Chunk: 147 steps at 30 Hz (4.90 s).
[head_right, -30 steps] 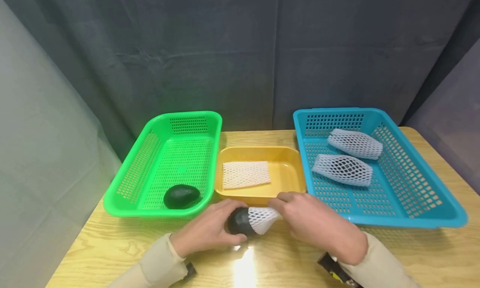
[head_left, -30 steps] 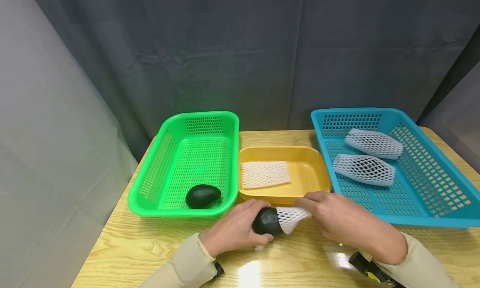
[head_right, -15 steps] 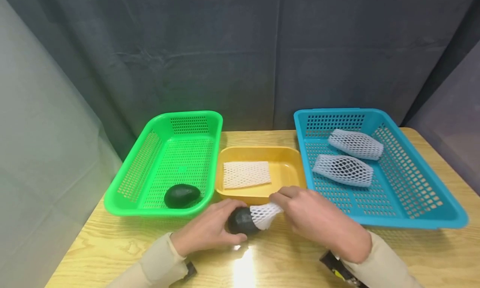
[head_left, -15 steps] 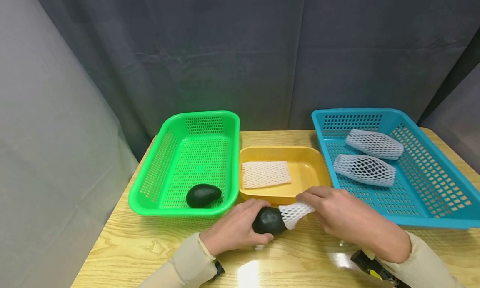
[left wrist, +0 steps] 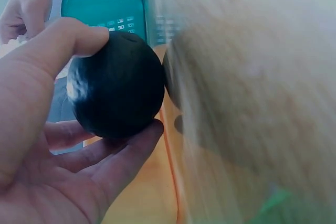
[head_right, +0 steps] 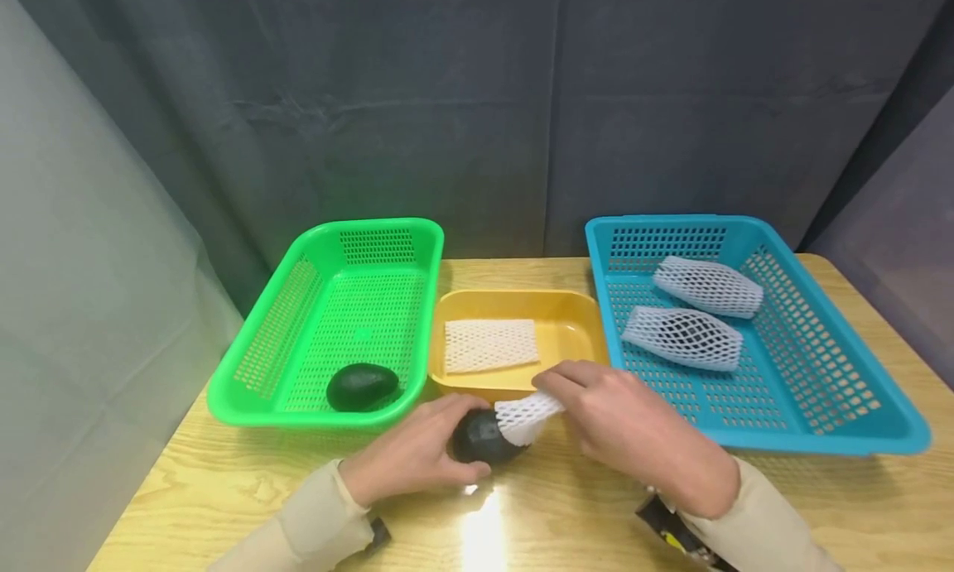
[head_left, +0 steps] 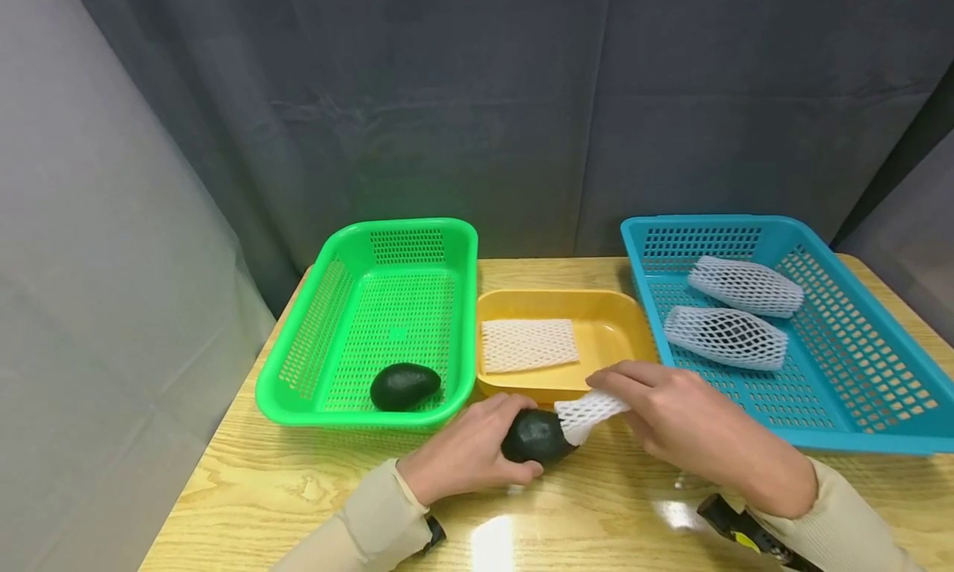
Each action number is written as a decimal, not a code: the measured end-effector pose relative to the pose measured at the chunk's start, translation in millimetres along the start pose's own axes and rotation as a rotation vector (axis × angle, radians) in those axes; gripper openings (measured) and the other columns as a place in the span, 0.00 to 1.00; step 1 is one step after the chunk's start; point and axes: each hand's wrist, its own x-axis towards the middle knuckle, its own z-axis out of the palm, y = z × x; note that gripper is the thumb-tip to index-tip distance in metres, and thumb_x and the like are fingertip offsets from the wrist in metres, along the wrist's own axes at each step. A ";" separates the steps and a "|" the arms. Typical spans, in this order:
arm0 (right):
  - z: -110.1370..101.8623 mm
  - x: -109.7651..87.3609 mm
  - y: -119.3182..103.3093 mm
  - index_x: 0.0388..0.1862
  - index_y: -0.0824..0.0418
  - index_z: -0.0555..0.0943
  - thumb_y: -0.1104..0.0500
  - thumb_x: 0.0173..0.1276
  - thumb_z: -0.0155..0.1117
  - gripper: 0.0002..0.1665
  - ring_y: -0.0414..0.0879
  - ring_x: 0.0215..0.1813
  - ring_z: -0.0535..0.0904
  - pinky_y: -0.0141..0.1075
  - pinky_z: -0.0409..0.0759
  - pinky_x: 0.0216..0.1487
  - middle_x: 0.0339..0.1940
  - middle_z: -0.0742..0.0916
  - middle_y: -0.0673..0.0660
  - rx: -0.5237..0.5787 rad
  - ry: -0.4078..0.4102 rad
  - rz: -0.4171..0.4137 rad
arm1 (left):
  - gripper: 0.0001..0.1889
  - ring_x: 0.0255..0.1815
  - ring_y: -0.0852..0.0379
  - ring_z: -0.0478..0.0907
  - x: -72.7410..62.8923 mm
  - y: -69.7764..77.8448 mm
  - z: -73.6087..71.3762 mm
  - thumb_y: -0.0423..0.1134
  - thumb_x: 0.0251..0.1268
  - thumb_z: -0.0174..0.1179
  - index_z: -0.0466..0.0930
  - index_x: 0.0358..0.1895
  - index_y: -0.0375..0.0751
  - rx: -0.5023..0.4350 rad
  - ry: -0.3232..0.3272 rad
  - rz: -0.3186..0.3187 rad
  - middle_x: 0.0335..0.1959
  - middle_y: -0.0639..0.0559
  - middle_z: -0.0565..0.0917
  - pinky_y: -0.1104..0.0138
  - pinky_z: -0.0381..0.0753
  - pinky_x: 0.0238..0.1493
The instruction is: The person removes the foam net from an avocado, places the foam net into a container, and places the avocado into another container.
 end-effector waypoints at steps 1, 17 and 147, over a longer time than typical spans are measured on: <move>-0.6 0.4 0.3 0.51 0.59 0.86 0.75 0.45 0.72 0.31 0.45 0.41 0.90 0.38 0.89 0.38 0.43 0.90 0.52 -0.001 0.005 -0.002 | 0.35 0.51 0.62 0.81 -0.1 0.1 -0.1 0.52 0.57 0.74 0.75 0.66 0.43 0.000 0.002 0.003 0.58 0.49 0.84 0.74 0.82 0.49; -5.0 3.2 4.2 0.51 0.58 0.85 0.74 0.46 0.73 0.30 0.42 0.37 0.88 0.37 0.86 0.33 0.41 0.90 0.50 0.018 0.062 0.017 | 0.34 0.50 0.63 0.81 0.5 2.5 -1.7 0.51 0.57 0.74 0.75 0.66 0.42 0.010 -0.002 0.016 0.59 0.48 0.84 0.76 0.80 0.47; 98.5 130.9 52.8 0.47 0.64 0.88 0.65 0.63 0.70 0.13 0.44 0.30 0.84 0.40 0.86 0.35 0.35 0.92 0.59 0.055 -0.564 0.153 | 0.33 0.44 0.66 0.79 1.2 2.9 2.4 0.54 0.59 0.71 0.73 0.65 0.44 0.064 0.005 0.002 0.54 0.52 0.84 0.77 0.79 0.45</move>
